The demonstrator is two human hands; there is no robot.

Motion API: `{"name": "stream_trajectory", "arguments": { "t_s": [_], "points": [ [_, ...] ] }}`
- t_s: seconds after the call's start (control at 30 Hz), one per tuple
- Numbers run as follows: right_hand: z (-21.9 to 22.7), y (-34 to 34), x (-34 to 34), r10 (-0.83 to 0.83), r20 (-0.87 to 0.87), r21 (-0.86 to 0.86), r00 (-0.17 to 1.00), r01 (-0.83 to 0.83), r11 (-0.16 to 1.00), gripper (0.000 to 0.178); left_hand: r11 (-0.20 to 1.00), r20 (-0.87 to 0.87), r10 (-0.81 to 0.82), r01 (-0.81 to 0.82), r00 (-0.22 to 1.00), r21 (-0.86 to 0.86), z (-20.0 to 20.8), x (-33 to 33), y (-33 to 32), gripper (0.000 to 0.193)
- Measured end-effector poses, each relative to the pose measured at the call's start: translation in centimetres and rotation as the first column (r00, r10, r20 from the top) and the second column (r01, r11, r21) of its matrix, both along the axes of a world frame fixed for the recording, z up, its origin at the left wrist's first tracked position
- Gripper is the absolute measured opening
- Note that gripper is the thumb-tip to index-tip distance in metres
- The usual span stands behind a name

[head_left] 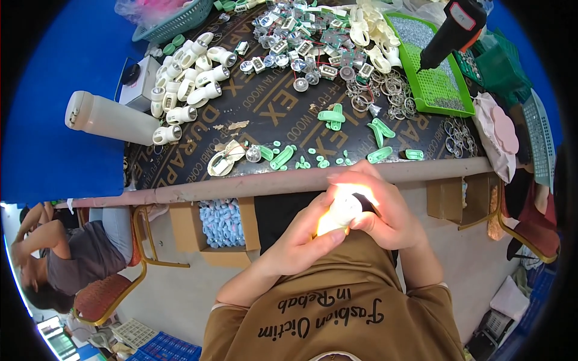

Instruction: Assembling small plastic toy housings with internal components and attaching keychains.

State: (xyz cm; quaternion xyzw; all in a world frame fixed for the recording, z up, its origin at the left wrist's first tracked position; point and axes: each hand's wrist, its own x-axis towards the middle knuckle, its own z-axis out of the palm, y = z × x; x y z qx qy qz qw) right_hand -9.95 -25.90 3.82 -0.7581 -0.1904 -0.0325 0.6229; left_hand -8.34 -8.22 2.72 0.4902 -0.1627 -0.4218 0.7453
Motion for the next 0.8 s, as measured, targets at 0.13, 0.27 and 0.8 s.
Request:
{"name": "stream_trajectory", "arguments": {
  "t_s": [0.13,0.27,0.8],
  "points": [
    [0.3,-0.2,0.4,0.069,0.093,-0.023,0.993,-0.067,0.997,0.053,0.999,-0.002,-0.022,0.022,1.0,-0.044,0.3,0.3,-0.2,0.063],
    [0.1,-0.2,0.4,0.066,0.078,-0.022,0.995,-0.065,0.998,0.055,0.998,-0.025,-0.023,0.022,0.999,-0.059,0.2,0.4,-0.1,0.065],
    [-1.8,-0.5,-1.9,0.36,-0.522,0.527,0.773,-0.04,0.849,0.046,0.975,0.675,0.007,-0.154,0.738,0.158,-0.8,1.1,0.5,0.03]
  ]
}}
